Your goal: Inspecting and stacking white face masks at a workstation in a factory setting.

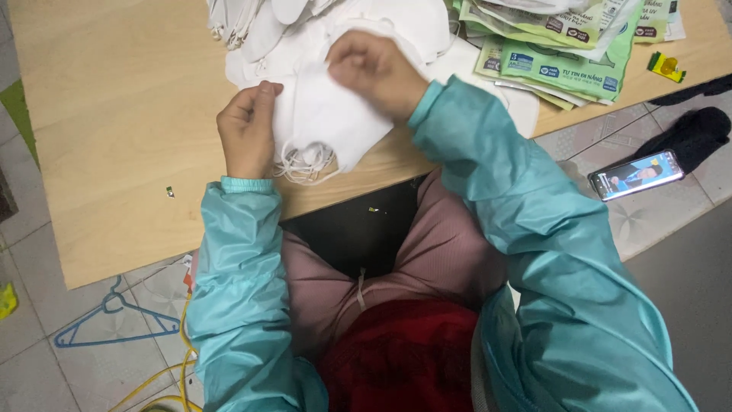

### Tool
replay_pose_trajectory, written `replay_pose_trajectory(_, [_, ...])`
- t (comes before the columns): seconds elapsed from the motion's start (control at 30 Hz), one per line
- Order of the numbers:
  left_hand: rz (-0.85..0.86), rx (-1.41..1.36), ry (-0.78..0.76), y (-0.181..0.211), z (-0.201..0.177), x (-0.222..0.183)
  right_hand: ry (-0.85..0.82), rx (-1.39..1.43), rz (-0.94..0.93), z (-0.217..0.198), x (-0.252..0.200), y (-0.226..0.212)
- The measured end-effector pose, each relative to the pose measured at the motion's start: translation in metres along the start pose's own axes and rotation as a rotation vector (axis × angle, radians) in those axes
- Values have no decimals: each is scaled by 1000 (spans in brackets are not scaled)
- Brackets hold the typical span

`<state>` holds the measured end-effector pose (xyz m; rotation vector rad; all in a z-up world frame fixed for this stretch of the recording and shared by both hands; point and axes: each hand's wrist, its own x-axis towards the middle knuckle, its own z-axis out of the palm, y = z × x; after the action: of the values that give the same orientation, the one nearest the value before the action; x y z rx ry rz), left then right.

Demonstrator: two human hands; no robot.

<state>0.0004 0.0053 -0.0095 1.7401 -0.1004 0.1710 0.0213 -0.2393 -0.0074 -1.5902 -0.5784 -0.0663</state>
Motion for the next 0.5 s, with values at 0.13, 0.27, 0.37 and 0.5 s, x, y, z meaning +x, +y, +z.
replay_pose_trajectory(0.13, [-124, -30, -82, 20, 1, -7, -33, -47, 26, 31, -4, 4])
replay_pose_trajectory(0.27, [-89, -48, -220, 4, 6, -7, 31, 20, 147, 46, -7, 7])
replay_pose_trajectory(0.37, [-58, -28, -223, -13, 7, -5, 40, -18, 128, 44, -5, 10])
replay_pose_trajectory(0.5, [6, -27, -168, -17, 1, -2, 33, -734, -190, 12, 0, 25])
